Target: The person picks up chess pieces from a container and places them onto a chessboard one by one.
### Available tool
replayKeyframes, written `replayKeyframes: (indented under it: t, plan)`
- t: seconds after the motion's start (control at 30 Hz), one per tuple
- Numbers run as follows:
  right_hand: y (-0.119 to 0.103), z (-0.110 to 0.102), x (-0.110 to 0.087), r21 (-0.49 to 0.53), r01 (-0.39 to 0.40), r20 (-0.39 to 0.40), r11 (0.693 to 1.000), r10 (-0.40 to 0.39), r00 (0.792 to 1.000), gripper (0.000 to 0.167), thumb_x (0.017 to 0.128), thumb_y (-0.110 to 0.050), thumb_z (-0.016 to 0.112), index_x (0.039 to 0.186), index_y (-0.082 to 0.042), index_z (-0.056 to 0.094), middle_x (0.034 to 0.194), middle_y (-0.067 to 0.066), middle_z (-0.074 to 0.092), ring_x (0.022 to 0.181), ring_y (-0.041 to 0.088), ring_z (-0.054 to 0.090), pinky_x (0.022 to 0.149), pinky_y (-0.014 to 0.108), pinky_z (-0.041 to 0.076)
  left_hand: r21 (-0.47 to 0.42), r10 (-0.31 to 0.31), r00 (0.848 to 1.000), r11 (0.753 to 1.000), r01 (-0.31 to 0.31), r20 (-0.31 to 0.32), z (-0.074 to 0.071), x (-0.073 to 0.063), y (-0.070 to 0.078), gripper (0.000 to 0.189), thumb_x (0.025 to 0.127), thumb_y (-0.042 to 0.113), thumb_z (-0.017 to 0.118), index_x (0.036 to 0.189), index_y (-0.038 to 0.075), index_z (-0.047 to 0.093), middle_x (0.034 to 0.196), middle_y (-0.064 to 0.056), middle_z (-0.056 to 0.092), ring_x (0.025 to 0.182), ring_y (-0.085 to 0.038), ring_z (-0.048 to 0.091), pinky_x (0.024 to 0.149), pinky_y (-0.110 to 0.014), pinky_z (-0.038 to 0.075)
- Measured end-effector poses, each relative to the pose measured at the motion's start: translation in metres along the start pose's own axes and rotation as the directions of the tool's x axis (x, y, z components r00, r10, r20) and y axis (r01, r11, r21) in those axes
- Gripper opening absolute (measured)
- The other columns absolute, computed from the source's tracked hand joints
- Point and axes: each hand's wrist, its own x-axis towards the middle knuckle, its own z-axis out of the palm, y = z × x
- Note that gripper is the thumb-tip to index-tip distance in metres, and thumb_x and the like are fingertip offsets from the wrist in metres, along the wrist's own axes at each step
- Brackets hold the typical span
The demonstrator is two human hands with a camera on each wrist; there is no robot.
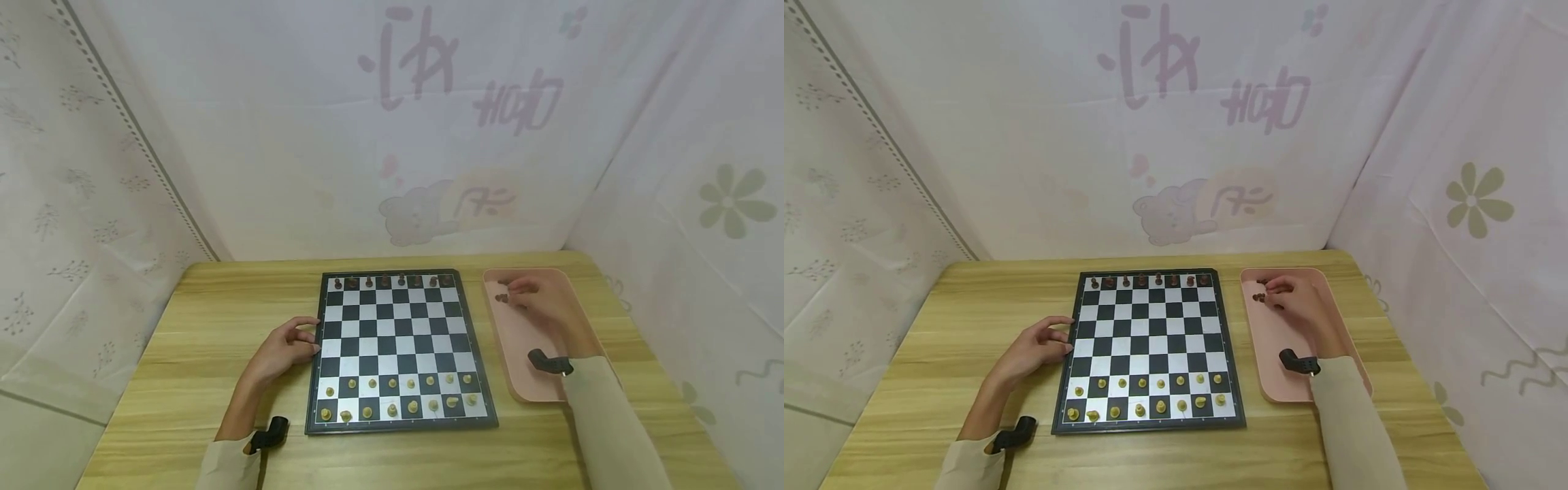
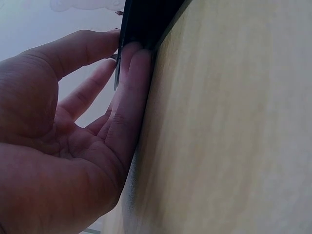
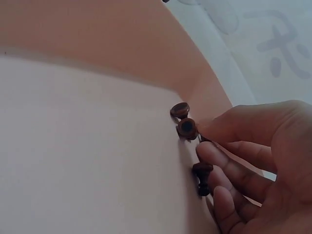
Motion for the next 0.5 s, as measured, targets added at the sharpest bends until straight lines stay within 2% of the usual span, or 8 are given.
replayKeyframes:
  t: [0.2, 0.27, 0.43, 0.5]
  plan:
    - [-0.0009, 0.0027, -0.0039, 0.078, -0.059, 0.005, 0.995, 0.059, 0.998, 0.018, 0.096, -0.015, 0.087, 0.109, -0.026, 0.088, 0.130, -0.014, 0.077, 0.118, 0.012, 0.068, 0.077, 0.021, 0.049, 0.007, 0.003, 1.000, 1.000, -0.004, 0.006, 0.0001, 0.0003, -0.0006, 0.056, 0.096, -0.003, 0.076, 0.150, -0.002, 0.059, 0.111, -0.019, 0.070, 0.095, -0.026, 0.069, 0.082, -0.033, 0.059]
    - [-0.0013, 0.0036, -0.0046, 0.087, -0.069, 0.002, 0.994, 0.070, 0.998, 0.014, 0.096, -0.015, 0.086, 0.104, -0.026, 0.088, 0.130, -0.014, 0.076, 0.121, 0.011, 0.067, 0.076, 0.021, 0.049, 0.002, 0.005, 1.000, 1.000, -0.005, 0.006, -0.0001, 0.0004, -0.0008, 0.056, 0.096, -0.003, 0.076, 0.150, -0.002, 0.059, 0.111, -0.019, 0.070, 0.095, -0.027, 0.069, 0.082, -0.033, 0.059]
    - [0.0010, 0.0056, -0.0039, 0.045, -0.036, -0.040, 0.998, 0.038, 0.998, 0.012, 0.093, -0.010, 0.086, 0.089, -0.022, 0.087, 0.128, -0.009, 0.078, 0.115, 0.014, 0.069, 0.077, 0.021, 0.048, 0.011, 0.010, 1.000, 1.000, -0.010, 0.004, -0.0008, 0.0018, -0.0020, 0.056, 0.096, -0.003, 0.076, 0.150, -0.003, 0.059, 0.111, -0.018, 0.070, 0.094, -0.026, 0.069, 0.082, -0.034, 0.060]
    - [0.0021, 0.0059, -0.0047, 0.032, -0.023, -0.051, 0.999, 0.025, 0.998, 0.009, 0.093, -0.013, 0.088, 0.088, -0.020, 0.087, 0.128, -0.006, 0.078, 0.113, 0.016, 0.069, 0.076, 0.021, 0.049, 0.017, 0.012, 1.000, 1.000, -0.012, 0.004, -0.0009, 0.0023, -0.0024, 0.056, 0.096, -0.003, 0.076, 0.150, -0.003, 0.058, 0.111, -0.018, 0.070, 0.094, -0.026, 0.069, 0.082, -0.034, 0.060]
